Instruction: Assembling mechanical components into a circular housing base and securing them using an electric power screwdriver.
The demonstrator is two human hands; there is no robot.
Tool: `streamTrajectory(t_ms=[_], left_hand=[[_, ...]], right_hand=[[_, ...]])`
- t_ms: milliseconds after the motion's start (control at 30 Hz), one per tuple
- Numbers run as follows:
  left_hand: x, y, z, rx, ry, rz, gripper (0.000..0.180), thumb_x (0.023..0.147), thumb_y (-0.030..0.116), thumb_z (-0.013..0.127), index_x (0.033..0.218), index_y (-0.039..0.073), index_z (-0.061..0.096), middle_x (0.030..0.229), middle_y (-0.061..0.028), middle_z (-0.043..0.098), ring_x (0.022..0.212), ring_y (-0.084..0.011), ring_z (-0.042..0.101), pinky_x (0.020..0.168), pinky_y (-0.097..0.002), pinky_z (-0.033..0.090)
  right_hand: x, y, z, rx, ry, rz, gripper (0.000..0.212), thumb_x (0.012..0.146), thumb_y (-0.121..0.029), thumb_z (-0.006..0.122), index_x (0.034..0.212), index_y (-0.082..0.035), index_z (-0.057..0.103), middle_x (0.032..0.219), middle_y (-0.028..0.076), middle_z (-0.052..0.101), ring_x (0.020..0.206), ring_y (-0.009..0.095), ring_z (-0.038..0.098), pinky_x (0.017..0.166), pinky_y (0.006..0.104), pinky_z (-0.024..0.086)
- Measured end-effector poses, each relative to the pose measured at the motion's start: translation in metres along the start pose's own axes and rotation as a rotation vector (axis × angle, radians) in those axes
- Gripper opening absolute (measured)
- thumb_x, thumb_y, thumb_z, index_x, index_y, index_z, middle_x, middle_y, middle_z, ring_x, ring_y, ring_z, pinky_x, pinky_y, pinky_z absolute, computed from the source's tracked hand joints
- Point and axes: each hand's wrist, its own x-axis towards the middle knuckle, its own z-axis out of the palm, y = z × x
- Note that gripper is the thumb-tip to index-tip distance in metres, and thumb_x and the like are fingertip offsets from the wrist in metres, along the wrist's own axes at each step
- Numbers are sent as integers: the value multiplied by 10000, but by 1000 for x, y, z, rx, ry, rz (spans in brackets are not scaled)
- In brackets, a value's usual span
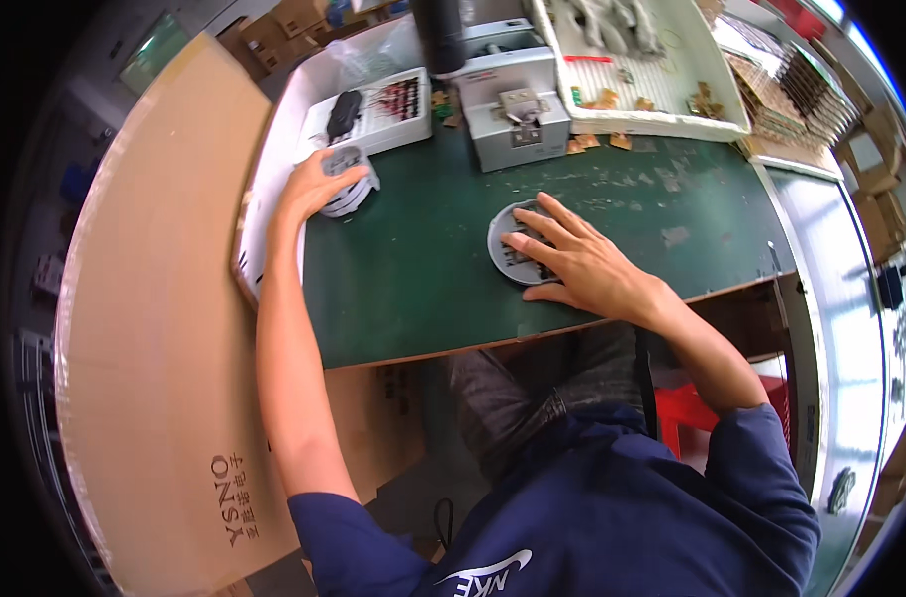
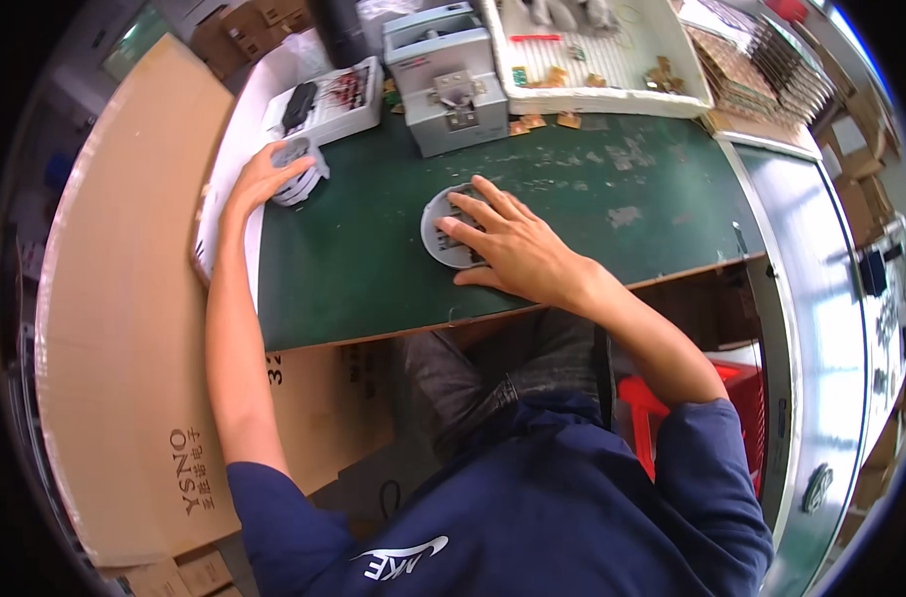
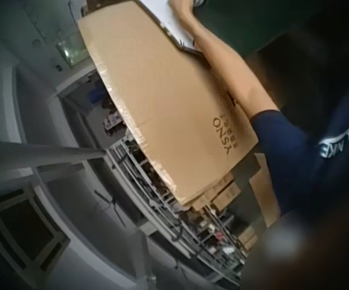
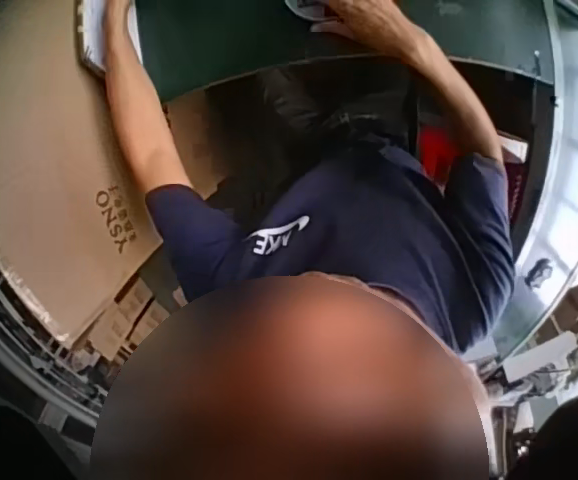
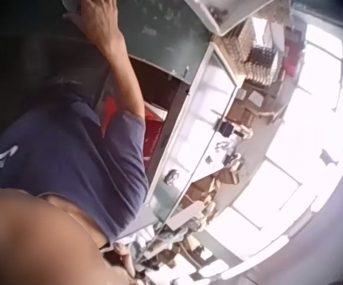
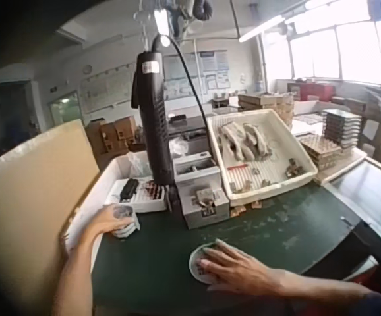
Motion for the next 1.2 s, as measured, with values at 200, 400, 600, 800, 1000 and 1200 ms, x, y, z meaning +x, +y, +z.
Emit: streamTrajectory(t_ms=[200,400,600,800,1000,1200], left_hand=[[-21,3,4,32,284,110,752,798,503,822,1326,0,639,1274,-254,680,1188,-376,653,1025,-432,495],[-95,41,21,-157,382,286,628,809,331,833,1320,29,627,1315,-197,622,1244,-374,557,1092,-461,422],[-139,106,92,-137,210,438,701,735,342,862,1332,67,619,1378,-222,542,1275,-406,497,1100,-491,425],[-151,136,102,-109,158,383,864,742,571,858,1352,17,598,1472,-270,467,1339,-437,430,1111,-544,397],[-157,132,101,-230,54,379,859,762,468,883,1415,18,552,1539,-248,408,1402,-434,394,1141,-517,397],[-166,123,126,-352,188,392,840,774,410,887,1446,48,535,1569,-205,401,1412,-386,415,1146,-487,399]], right_hand=[[-33,22,-17,189,262,202,455,911,-111,721,1349,-85,602,1255,164,699,1153,428,674,969,456,577],[-180,117,-125,525,1071,939,367,1070,-251,536,1352,-21,587,1136,143,721,931,176,704,796,289,558],[-458,246,-206,-62,882,1516,473,1030,-325,552,1396,-26,581,1217,175,681,1005,252,692,921,374,549],[-324,200,-171,-799,547,1166,427,1042,-201,584,1467,-166,577,1400,199,622,1272,338,619,1065,476,496],[-41,94,-67,-175,215,288,450,968,-199,692,1411,-171,616,1407,124,613,1309,317,558,1111,432,449],[16,114,-4,-374,223,334,397,991,-258,646,1368,-151,587,1385,126,536,1257,376,516,995,504,474]])
